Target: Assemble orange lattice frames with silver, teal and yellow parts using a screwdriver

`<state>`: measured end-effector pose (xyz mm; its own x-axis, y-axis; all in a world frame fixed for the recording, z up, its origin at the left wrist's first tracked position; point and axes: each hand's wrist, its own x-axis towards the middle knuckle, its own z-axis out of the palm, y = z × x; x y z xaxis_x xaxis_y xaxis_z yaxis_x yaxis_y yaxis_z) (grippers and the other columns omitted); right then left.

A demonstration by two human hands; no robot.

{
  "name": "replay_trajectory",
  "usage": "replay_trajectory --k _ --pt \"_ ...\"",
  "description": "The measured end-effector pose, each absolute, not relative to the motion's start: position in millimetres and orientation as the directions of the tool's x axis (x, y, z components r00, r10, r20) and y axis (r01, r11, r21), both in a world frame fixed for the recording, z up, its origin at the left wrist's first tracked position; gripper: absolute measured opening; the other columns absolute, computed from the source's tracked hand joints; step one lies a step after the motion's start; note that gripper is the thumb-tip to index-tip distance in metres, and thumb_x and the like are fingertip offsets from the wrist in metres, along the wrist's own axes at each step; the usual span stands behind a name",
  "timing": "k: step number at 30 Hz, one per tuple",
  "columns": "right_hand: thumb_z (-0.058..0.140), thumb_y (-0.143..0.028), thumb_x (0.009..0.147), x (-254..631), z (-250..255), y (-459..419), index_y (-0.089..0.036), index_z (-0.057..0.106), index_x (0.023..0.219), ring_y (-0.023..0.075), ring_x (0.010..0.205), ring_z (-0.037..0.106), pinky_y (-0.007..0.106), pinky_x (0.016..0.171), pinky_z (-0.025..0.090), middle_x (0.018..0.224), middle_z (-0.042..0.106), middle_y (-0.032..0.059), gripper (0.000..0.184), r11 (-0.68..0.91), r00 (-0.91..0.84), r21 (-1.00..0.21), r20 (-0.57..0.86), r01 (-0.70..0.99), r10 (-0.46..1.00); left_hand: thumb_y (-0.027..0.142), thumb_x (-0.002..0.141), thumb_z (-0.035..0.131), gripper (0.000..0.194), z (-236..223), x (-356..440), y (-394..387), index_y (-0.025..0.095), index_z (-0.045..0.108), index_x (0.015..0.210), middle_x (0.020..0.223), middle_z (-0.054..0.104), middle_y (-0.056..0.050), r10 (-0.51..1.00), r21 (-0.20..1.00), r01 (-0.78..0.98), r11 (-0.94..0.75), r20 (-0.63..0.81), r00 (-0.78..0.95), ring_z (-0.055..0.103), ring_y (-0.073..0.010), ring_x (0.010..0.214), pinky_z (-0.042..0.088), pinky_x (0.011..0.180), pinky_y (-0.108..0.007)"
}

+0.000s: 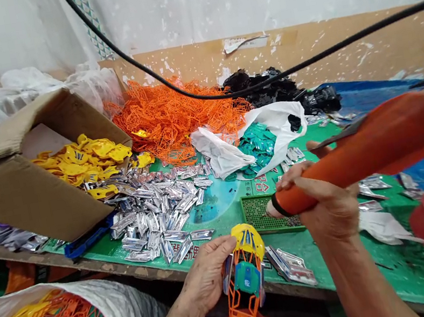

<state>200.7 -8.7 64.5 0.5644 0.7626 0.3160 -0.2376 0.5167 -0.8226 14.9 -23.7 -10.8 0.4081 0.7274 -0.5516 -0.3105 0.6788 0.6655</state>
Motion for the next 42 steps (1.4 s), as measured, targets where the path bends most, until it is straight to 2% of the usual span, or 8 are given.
replay_trajectory --k 5,10,19,33,37,42 --pt "0.067 -0.012 0.064 184.7 78.4 -28.8 -0.029 0.06 0.108 0.0141 0.06 0.055 0.033 0.064 0.049 0.065 0.06 -0.0046 0.048 0.496 0.423 -0.797 0.34 -0.345 0.84 0.038 0.065 0.082 0.036 -10.3 18.1 -23.2 0.008 0.072 0.082 0.075 0.074 -0.01 0.744 0.673 -0.341 0.657 -0.505 0.437 0.065 -0.0138 0.059 0.051 0.055 -0.021" --pt "0.069 -0.012 0.064 171.4 73.2 -31.7 -0.03 0.061 0.105 0.0144 0.061 0.056 0.033 0.063 0.049 0.067 0.061 -0.0041 0.046 0.452 0.361 -0.8 0.318 -0.395 0.877 0.038 0.063 0.084 0.034 -11.2 17.5 -22.9 0.009 0.072 0.076 0.065 0.07 -0.004 0.744 0.67 -0.342 0.659 -0.516 0.424 0.059 -0.0093 0.05 0.048 0.05 -0.019" --pt "0.068 -0.011 0.059 166.6 70.8 -29.4 -0.029 0.061 0.109 0.0148 0.057 0.057 0.034 0.059 0.049 0.065 0.062 -0.0043 0.053 0.418 0.373 -0.805 0.267 -0.42 0.888 0.039 0.06 0.085 0.035 -12.3 18.7 -22.7 0.011 0.072 0.076 0.061 0.067 -0.002 0.754 0.685 -0.333 0.648 -0.517 0.405 0.055 -0.0083 0.048 0.043 0.048 -0.018" --pt "0.071 -0.013 0.059 161.0 61.0 -27.9 -0.028 0.058 0.112 0.0148 0.059 0.057 0.032 0.059 0.048 0.066 0.062 -0.0054 0.056 0.404 0.38 -0.826 0.254 -0.393 0.89 0.04 0.059 0.085 0.036 -14.2 20.0 -26.3 0.01 0.071 0.074 0.059 0.067 -0.003 0.764 0.696 -0.328 0.639 -0.524 0.377 0.055 -0.0084 0.046 0.043 0.047 -0.019" --pt "0.071 -0.013 0.061 159.8 55.0 -31.1 -0.028 0.057 0.11 0.0143 0.059 0.057 0.032 0.06 0.048 0.068 0.062 -0.0055 0.053 0.4 0.367 -0.832 0.259 -0.386 0.893 0.039 0.057 0.086 0.036 -14.9 21.6 -28.0 0.009 0.071 0.072 0.058 0.068 -0.003 0.765 0.685 -0.347 0.641 -0.535 0.358 0.056 -0.009 0.045 0.043 0.046 -0.019" --pt "0.072 -0.014 0.066 158.4 43.8 -35.6 -0.026 0.058 0.097 0.0151 0.064 0.058 0.037 0.069 0.05 0.071 0.061 -0.0046 0.036 0.392 0.333 -0.869 0.288 -0.304 0.898 0.038 0.052 0.088 0.038 -11.0 23.8 -28.5 0.009 0.072 0.07 0.057 0.069 -0.004 0.761 0.667 -0.368 0.648 -0.552 0.34 0.058 -0.01 0.046 0.045 0.047 -0.02"
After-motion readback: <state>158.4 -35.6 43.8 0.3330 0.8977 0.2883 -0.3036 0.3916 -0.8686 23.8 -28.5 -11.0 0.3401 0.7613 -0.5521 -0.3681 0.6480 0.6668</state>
